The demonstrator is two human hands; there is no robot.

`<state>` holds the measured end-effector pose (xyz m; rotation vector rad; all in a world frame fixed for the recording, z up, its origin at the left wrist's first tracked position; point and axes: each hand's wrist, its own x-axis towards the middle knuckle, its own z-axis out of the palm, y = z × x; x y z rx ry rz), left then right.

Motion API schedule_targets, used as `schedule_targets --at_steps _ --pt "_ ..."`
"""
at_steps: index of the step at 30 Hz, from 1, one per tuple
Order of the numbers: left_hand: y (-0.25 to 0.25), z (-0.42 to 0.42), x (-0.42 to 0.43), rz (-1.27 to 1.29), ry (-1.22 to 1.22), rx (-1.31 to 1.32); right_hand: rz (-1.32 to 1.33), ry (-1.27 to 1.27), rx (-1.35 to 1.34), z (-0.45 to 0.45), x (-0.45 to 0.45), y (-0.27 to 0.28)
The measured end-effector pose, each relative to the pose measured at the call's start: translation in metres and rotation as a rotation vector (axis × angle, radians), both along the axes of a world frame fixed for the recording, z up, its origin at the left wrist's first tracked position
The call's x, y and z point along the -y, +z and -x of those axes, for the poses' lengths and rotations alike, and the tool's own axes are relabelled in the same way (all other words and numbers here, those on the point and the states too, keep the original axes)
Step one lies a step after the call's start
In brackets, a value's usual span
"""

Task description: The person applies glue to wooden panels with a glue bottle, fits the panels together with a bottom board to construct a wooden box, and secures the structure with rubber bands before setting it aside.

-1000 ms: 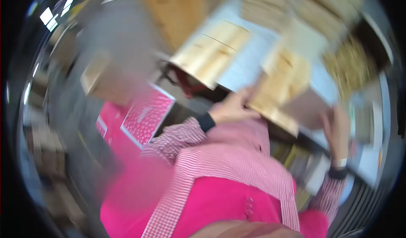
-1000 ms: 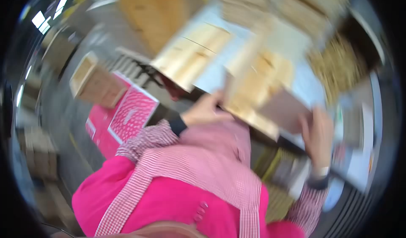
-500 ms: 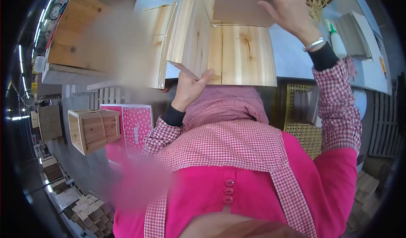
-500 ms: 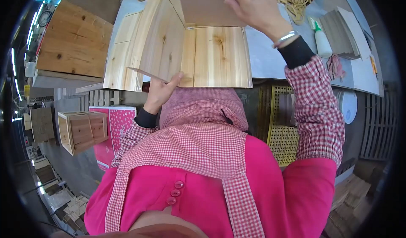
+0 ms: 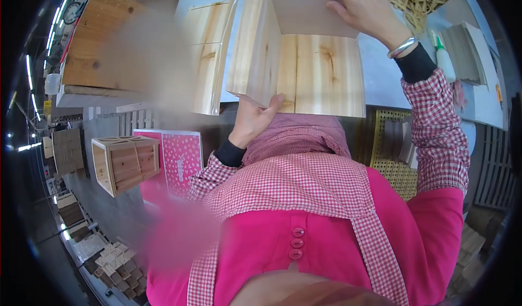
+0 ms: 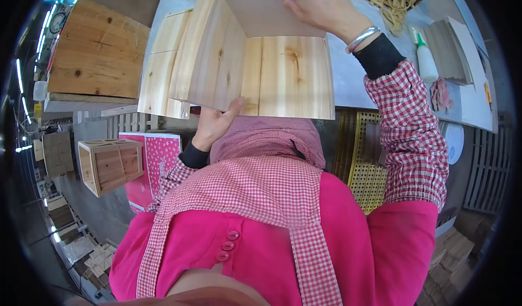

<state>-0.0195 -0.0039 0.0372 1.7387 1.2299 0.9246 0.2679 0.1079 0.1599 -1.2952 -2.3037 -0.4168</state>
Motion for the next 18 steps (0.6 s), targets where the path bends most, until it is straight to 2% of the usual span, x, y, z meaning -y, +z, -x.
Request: schedule_targets --at_steps 3,5,7,12,18 --pt "0.002 0.000 0.001 0.019 0.001 -0.006 0.020 -0.045 0.013 0.004 -0.006 -0.001" --pt "0.000 0.000 0.002 0.037 0.005 -0.007 0.140 -0.170 0.083 0.004 -0.014 -0.005" --pt "-0.003 -0.001 0.002 -0.077 0.039 0.002 0.099 -0.134 0.046 0.000 -0.020 -0.011" --pt "0.007 0.000 0.003 -0.016 -0.009 -0.046 -0.027 -0.062 -0.011 0.000 -0.020 -0.011" --pt "0.002 0.006 0.002 -0.039 -0.053 -0.108 0.065 -0.058 -0.015 0.004 -0.014 -0.006"
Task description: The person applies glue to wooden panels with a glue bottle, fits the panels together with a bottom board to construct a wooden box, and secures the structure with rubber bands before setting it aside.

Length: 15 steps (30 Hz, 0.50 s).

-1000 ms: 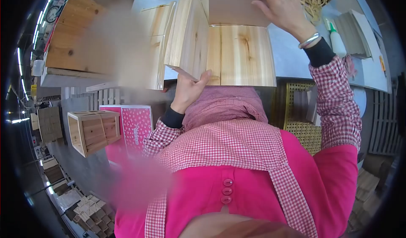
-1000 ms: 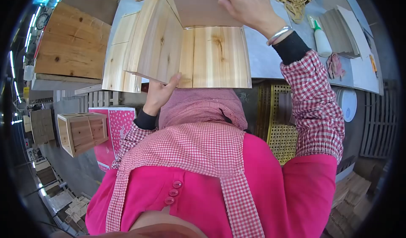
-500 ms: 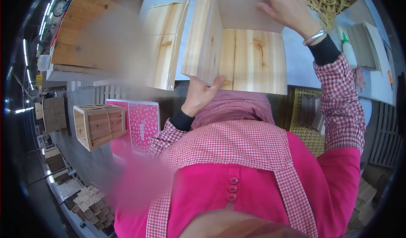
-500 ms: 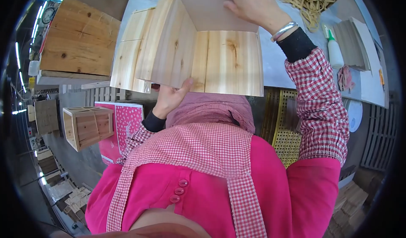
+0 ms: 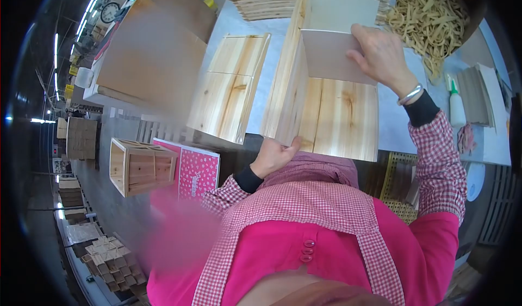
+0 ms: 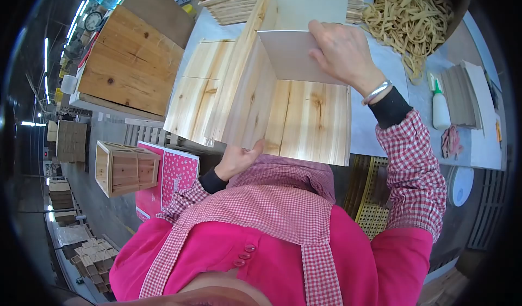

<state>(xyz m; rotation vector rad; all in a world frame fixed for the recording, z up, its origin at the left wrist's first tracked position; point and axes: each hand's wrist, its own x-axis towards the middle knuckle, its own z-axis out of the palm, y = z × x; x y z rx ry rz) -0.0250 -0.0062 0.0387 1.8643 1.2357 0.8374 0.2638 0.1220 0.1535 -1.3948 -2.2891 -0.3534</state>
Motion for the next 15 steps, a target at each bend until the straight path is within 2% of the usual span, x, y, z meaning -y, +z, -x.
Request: schedule_targets --at_steps 12,15 --pt "0.004 0.002 -0.002 -0.022 -0.049 -0.132 -0.057 0.077 -0.052 0.002 0.000 -0.004" --pt "0.002 0.001 -0.004 -0.050 -0.034 -0.090 -0.053 0.040 -0.010 -0.005 -0.013 -0.010"
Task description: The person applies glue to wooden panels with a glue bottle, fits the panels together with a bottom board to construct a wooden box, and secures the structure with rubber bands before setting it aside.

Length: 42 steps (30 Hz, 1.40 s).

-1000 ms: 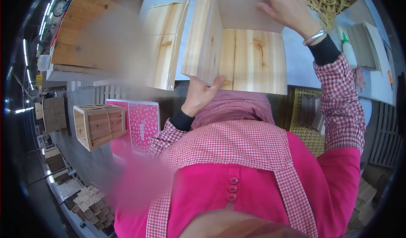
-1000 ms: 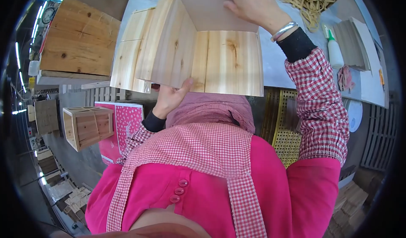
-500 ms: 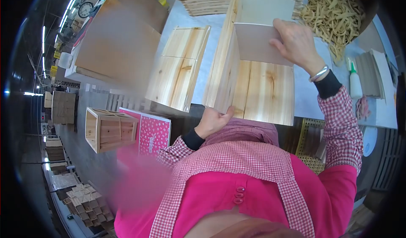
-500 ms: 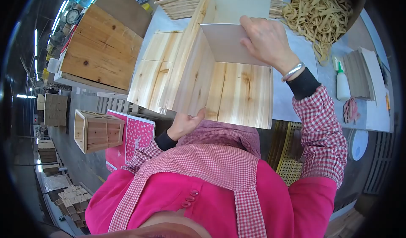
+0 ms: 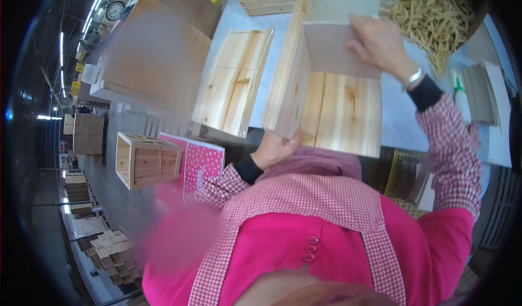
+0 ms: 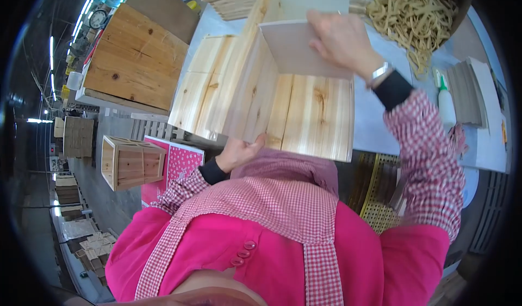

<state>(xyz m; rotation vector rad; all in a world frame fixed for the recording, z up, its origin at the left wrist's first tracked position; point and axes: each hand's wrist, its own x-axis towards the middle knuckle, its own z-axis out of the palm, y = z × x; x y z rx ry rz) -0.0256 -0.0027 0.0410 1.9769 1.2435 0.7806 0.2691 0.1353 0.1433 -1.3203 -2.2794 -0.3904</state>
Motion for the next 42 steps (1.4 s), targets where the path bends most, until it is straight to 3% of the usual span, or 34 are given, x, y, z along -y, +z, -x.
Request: schedule_targets --at_steps 4,9,11,13,16,17,18,20,22,23,26,31,32,34,37,40,41,42 --pt "-0.001 -0.003 0.000 -0.029 0.027 0.060 0.117 -0.020 0.056 -0.001 0.009 0.012" --pt "-0.008 0.003 -0.004 0.036 -0.009 0.023 -0.041 -0.036 0.071 0.001 0.017 0.001" --pt "-0.010 0.004 0.004 0.029 0.017 -0.016 0.096 -0.028 0.041 -0.001 0.011 0.001" --pt "-0.027 0.004 0.002 -0.103 0.096 -0.036 0.093 -0.037 0.028 -0.001 0.012 -0.004" --pt "-0.002 0.026 -0.015 0.240 -0.216 -0.223 0.164 -0.029 -0.007 0.001 0.010 0.000" --pt "0.046 0.022 -0.018 0.463 -0.293 -0.284 0.226 -0.064 -0.019 0.005 0.016 0.010" --pt "0.053 0.038 -0.031 0.459 -0.379 -0.311 0.149 -0.037 -0.023 0.005 0.022 0.016" --pt "0.059 0.068 -0.071 0.333 -0.328 0.252 -0.045 0.073 -0.112 0.006 0.032 0.021" --pt "0.146 0.081 -0.124 0.171 -0.178 0.294 -0.195 0.175 -0.181 0.004 0.038 0.028" --pt "0.192 0.076 -0.148 0.172 -0.122 0.488 -0.187 0.161 -0.229 0.002 0.041 0.033" --pt "0.303 0.063 -0.240 0.097 -0.342 1.025 -0.140 0.155 -0.310 -0.003 0.048 0.033" --pt "0.464 -0.007 -0.302 0.143 -0.254 1.504 -0.019 0.176 -0.345 -0.019 0.074 0.026" --pt "0.482 -0.022 -0.313 0.026 -0.185 1.474 -0.061 0.164 -0.335 -0.022 0.082 0.025" --pt "0.501 -0.038 -0.312 -0.105 -0.229 1.376 -0.103 0.143 -0.322 -0.028 0.094 0.025" --pt "0.518 -0.042 -0.347 0.033 -0.211 1.609 -0.063 0.079 -0.379 -0.033 0.107 0.024" --pt "0.497 -0.026 -0.354 0.102 -0.375 1.773 -0.073 0.081 -0.392 -0.033 0.115 0.027" --pt "0.485 -0.030 -0.335 -0.001 -0.319 1.850 -0.092 0.102 -0.426 -0.031 0.114 0.026" --pt "0.468 -0.027 -0.313 -0.064 -0.369 1.725 -0.108 0.127 -0.459 -0.028 0.112 0.026"
